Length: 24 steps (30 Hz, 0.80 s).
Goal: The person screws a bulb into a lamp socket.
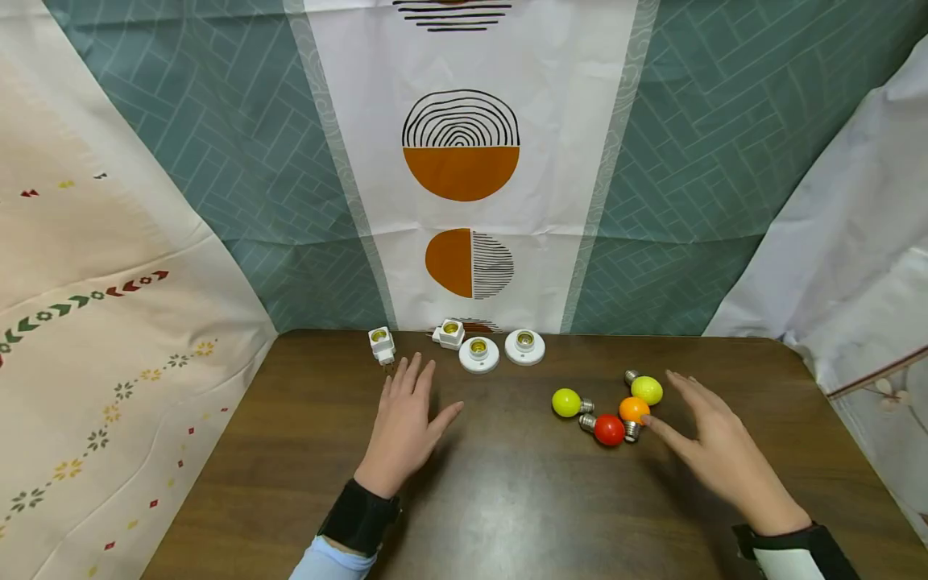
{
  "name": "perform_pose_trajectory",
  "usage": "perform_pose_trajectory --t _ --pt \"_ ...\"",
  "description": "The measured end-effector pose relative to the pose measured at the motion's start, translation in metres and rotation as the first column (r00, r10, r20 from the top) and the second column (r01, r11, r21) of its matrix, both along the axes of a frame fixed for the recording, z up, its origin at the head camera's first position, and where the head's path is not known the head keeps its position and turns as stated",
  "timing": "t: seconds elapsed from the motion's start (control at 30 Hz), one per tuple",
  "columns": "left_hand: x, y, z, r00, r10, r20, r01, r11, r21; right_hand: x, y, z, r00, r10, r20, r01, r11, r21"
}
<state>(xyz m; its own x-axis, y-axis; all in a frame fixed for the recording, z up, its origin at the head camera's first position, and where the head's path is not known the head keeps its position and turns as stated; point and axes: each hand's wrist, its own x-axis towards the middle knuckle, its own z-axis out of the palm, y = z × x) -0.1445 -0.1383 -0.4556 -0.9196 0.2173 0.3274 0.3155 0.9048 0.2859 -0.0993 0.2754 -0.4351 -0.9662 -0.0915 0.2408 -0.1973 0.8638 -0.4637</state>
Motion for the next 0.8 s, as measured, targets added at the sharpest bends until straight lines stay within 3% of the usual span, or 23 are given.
perform_pose_trajectory --t 0.2,0.5,0.8 --pt "-0.017 0.013 0.001 0.999 -0.026 0.047 0.024 0.999 0.041 -0.009 -0.025 0.004 1.0 -0.003 -0.031 0.0 0.996 -0.091" --pt "-0.047 0.032 -0.008 0.977 -0.051 0.207 0.021 0.989 0.148 -0.02 -0.051 -0.001 1.0 0.02 -0.004 -0.021 0.99 -0.137" --pt "-0.07 0.043 -0.019 0.97 -0.067 0.235 0.021 0.981 0.193 -0.028 -0.063 -0.003 0.999 0.026 0.025 -0.021 0.984 -0.179"
